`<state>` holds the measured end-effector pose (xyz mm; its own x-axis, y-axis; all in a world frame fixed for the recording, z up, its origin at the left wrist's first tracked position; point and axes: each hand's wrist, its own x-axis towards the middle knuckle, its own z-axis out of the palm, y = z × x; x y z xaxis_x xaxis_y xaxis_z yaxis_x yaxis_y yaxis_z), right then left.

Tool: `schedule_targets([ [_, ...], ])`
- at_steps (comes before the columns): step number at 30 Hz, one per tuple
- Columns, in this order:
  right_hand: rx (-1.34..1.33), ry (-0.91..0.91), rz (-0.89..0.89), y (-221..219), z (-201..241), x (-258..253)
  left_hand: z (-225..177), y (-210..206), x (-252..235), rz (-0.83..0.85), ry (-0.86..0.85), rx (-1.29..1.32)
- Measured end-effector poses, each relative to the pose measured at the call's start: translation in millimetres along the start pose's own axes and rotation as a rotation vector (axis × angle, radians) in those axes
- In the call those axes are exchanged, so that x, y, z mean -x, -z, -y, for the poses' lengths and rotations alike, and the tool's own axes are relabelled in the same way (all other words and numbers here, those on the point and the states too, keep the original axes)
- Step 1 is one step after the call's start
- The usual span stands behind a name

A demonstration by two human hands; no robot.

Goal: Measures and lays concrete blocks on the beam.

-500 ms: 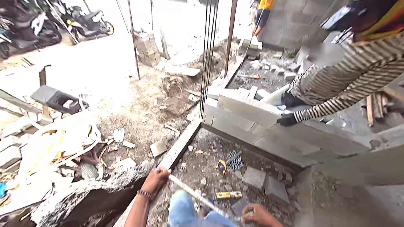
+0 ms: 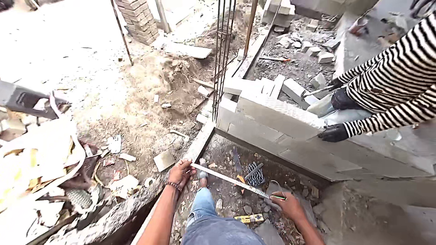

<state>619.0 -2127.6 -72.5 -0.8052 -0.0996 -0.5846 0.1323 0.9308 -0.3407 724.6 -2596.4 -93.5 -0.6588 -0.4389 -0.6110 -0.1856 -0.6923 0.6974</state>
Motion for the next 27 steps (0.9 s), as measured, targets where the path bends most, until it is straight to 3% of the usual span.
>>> schedule_targets([
  [3, -0.034, -0.036, -0.022, -3.0, 56.6, -43.0, -27.1, -14.6, -70.0, 0.033, 0.050, 0.081],
  [9, -0.024, -0.061, -0.050, 15.4, 148.1, -108.3, -76.9, -56.2, -148.9, 0.090, 0.186, -0.053],
  [13, -0.075, -0.047, -0.101, 40.7, 177.5, -140.2, -108.4, -80.3, -193.4, 0.054, 0.189, -0.021],
  [18, -0.042, -0.021, -0.112, 82.7, 182.8, -185.3, -129.7, -110.4, -246.1, -0.030, 0.231, -0.027],
  [21, -0.023, 0.015, -0.094, 108.3, 188.6, -211.7, -119.6, -143.4, -262.1, -0.054, 0.556, -0.262],
  [24, 0.006, 0.061, -0.045, 129.5, 197.0, -235.7, -67.2, -184.0, -266.6, 0.159, 0.844, -0.222],
  [26, 0.006, 0.080, -0.028, 144.0, 204.3, -249.2, -46.6, -225.3, -269.3, 0.153, 0.769, 0.073],
  [27, 0.012, 0.079, -0.026, 151.5, 206.3, -255.4, -42.6, -249.0, -275.2, 0.057, 0.667, 0.214],
])
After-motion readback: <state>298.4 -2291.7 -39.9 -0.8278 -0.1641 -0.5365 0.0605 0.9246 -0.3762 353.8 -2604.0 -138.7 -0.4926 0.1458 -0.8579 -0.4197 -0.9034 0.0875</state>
